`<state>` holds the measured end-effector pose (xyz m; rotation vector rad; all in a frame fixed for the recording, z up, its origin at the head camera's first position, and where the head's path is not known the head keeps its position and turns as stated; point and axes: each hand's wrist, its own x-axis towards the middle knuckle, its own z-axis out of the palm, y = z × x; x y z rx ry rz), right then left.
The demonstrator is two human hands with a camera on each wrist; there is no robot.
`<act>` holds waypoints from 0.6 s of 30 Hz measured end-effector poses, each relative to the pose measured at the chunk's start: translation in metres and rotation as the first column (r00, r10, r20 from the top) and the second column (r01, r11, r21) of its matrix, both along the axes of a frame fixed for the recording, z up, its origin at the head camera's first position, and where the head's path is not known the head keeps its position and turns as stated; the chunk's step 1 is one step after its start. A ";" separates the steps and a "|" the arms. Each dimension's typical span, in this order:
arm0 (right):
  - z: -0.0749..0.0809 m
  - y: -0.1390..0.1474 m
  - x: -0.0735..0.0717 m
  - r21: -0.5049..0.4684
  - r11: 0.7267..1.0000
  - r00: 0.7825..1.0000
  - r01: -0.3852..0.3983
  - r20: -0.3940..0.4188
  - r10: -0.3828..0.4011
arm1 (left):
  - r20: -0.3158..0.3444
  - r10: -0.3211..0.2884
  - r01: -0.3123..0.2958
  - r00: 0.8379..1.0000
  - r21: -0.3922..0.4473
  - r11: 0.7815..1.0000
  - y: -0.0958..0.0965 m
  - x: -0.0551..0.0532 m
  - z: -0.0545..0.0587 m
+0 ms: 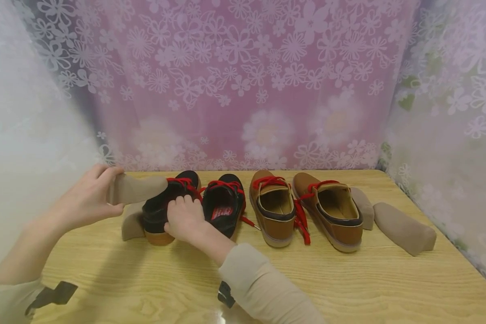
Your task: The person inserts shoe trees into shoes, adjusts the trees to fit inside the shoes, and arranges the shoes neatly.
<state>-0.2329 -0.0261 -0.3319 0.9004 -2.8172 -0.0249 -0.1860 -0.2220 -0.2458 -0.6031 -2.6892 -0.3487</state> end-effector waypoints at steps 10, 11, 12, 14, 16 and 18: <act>0.003 0.001 -0.001 -0.004 1.000 1.000 -0.011 0.009 0.011 | 0.031 -0.003 0.003 1.000 -0.006 1.000 0.002 0.005 0.006; 0.003 0.001 -0.001 -0.004 1.000 1.000 -0.011 0.011 0.011 | 0.033 -0.003 0.003 0.999 -0.009 1.000 0.003 0.005 0.006; 0.003 0.001 -0.001 -0.004 1.000 1.000 -0.012 0.013 0.012 | 0.034 -0.004 0.005 0.999 -0.013 1.000 0.003 0.006 0.006; 0.003 0.001 -0.001 -0.006 1.000 1.000 -0.013 0.021 0.013 | 0.040 -0.001 0.002 0.999 -0.022 1.000 0.003 0.006 0.006; 0.003 0.001 -0.001 -0.006 1.000 1.000 -0.015 0.027 0.015 | 0.046 0.000 0.002 0.999 -0.030 1.000 0.004 0.005 0.006; 0.003 0.001 -0.001 -0.006 1.000 0.999 -0.017 0.031 0.017 | 0.054 -0.004 0.006 0.999 -0.033 0.999 0.004 0.005 0.006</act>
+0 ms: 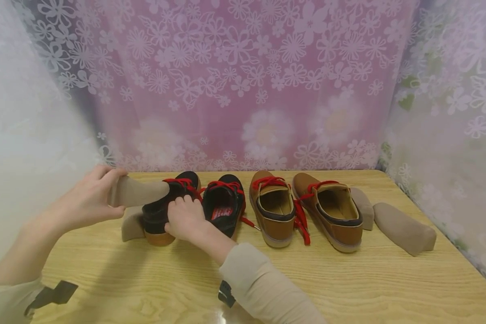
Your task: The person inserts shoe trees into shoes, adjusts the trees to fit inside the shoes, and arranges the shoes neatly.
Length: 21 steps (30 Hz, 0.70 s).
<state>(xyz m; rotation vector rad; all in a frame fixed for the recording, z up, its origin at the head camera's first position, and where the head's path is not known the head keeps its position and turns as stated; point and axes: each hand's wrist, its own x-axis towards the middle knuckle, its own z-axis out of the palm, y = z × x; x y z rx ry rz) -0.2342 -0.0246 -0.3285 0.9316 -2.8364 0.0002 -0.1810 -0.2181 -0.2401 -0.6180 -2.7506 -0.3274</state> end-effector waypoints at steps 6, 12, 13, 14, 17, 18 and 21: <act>0.000 0.001 -0.001 0.004 1.000 1.000 -0.008 0.012 0.008 | 0.034 0.005 -0.004 0.999 -0.011 1.000 0.001 0.001 0.001; 0.001 0.001 -0.001 -0.001 1.000 1.000 -0.007 0.019 0.007 | 0.065 0.012 -0.011 0.998 -0.014 1.000 0.002 -0.001 -0.002; 0.001 0.001 -0.001 -0.001 1.000 1.000 -0.006 0.019 0.006 | 0.067 0.012 -0.011 0.998 -0.014 1.000 0.002 -0.002 -0.002; 0.001 0.001 -0.001 0.002 1.000 1.000 -0.005 0.018 0.005 | 0.067 0.011 -0.010 0.998 -0.013 1.000 0.003 -0.002 -0.003; 0.001 0.001 0.000 0.009 1.000 1.000 -0.005 0.014 0.004 | 0.062 0.009 -0.008 0.998 -0.016 1.000 0.004 -0.002 -0.003; 0.002 0.001 0.000 0.011 1.000 1.000 -0.004 0.011 0.004 | 0.062 0.012 -0.011 0.998 -0.018 1.000 0.004 -0.002 -0.003; 0.002 0.001 0.000 0.013 1.000 1.000 -0.004 0.007 0.004 | 0.059 0.008 -0.007 0.998 -0.027 1.000 0.005 -0.003 -0.003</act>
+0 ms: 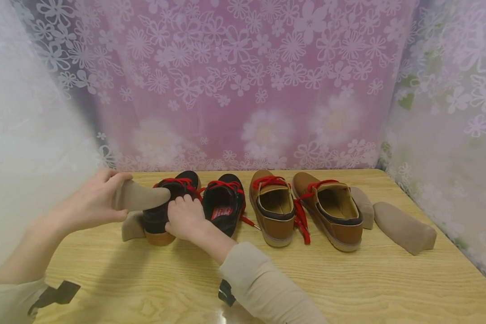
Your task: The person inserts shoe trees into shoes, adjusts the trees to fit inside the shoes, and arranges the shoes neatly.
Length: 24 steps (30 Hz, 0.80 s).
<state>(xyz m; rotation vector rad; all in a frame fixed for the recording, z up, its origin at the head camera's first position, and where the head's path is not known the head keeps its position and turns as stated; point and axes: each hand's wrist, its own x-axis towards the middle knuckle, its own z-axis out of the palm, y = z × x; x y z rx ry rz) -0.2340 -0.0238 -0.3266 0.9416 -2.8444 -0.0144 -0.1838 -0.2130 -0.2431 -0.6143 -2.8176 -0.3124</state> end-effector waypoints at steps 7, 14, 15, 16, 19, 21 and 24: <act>-0.002 0.000 -0.001 0.003 1.000 1.000 -0.004 -0.006 0.004 | 0.012 -0.011 0.011 1.000 -0.027 1.000 0.002 -0.003 -0.002; -0.003 -0.001 -0.002 0.006 1.000 1.000 0.000 0.008 0.000 | 0.053 -0.004 0.006 0.999 -0.025 1.000 0.007 -0.005 -0.005; -0.003 -0.001 -0.002 0.006 1.000 1.000 0.001 0.008 -0.001 | 0.055 -0.003 0.005 0.998 -0.023 1.000 0.007 -0.006 -0.005; -0.003 -0.001 -0.002 0.005 1.000 1.000 0.002 0.009 -0.002 | 0.058 -0.004 0.005 0.998 -0.020 1.000 0.008 -0.006 -0.005; -0.002 -0.001 -0.002 0.001 1.000 1.000 0.005 0.010 -0.005 | 0.062 0.000 0.001 0.998 -0.019 1.000 0.009 -0.007 -0.005; -0.002 -0.001 -0.002 -0.001 1.000 1.000 0.007 0.009 -0.007 | 0.060 0.000 0.001 0.998 -0.023 1.000 0.009 -0.007 -0.005; -0.001 -0.001 -0.001 -0.002 1.000 1.000 0.009 0.008 -0.009 | 0.059 0.000 0.002 0.998 -0.022 1.000 0.010 -0.007 -0.005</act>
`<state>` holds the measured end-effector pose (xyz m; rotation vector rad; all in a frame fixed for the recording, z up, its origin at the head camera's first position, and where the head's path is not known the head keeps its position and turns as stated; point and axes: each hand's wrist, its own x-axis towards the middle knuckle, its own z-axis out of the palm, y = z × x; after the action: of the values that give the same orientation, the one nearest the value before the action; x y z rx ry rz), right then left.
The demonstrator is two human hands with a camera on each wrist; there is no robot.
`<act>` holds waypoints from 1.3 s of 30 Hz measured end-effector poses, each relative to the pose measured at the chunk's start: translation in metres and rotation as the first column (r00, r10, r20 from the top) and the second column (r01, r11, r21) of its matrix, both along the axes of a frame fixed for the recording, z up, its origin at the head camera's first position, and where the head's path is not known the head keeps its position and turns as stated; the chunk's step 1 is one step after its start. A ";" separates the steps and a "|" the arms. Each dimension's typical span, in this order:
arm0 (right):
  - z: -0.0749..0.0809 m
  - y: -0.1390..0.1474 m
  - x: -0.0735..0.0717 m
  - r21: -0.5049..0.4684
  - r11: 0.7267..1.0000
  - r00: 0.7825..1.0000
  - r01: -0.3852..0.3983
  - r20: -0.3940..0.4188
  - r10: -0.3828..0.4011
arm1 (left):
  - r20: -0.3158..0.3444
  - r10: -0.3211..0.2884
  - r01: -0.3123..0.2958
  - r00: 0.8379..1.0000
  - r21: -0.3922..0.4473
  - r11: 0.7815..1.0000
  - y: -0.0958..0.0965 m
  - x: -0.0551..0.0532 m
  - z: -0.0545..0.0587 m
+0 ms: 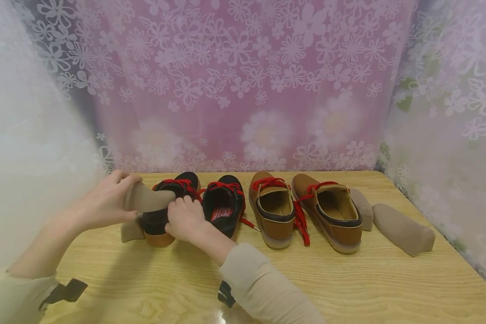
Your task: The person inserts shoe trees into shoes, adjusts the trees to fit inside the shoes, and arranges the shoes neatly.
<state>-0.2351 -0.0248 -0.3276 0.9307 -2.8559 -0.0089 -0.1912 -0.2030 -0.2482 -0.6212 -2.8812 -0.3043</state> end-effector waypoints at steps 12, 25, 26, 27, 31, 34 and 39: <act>0.000 0.001 0.001 0.005 1.000 1.000 0.002 -0.004 -0.002 | -0.009 0.011 -0.011 1.000 -0.016 1.000 0.005 -0.003 -0.004; -0.002 0.002 0.000 -0.002 1.000 1.000 -0.010 -0.014 0.010 | -0.011 0.000 0.000 1.000 0.009 1.000 0.005 -0.008 -0.005; -0.003 0.002 0.000 -0.003 1.000 1.000 -0.012 -0.014 0.012 | -0.012 -0.001 0.001 1.000 0.011 1.000 0.005 -0.009 -0.006; -0.003 0.002 -0.001 -0.002 1.000 1.000 -0.013 -0.014 0.013 | -0.014 -0.002 0.002 1.000 0.012 1.000 0.005 -0.009 -0.006; -0.003 0.002 -0.001 0.005 1.000 1.000 -0.015 -0.011 0.015 | -0.020 -0.009 0.010 1.000 0.013 1.000 0.004 -0.012 -0.007; -0.003 0.001 -0.001 0.009 1.000 1.000 -0.015 -0.012 0.015 | -0.020 -0.015 0.015 1.000 0.019 1.000 0.003 -0.014 -0.007; -0.003 0.001 -0.001 0.016 1.000 1.000 -0.016 -0.018 0.016 | -0.011 -0.018 0.018 1.000 0.023 1.000 0.003 -0.016 -0.007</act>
<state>-0.2358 -0.0234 -0.3303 0.9511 -2.8352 -0.0377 -0.2074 -0.2004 -0.2551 -0.6437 -2.8596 -0.3349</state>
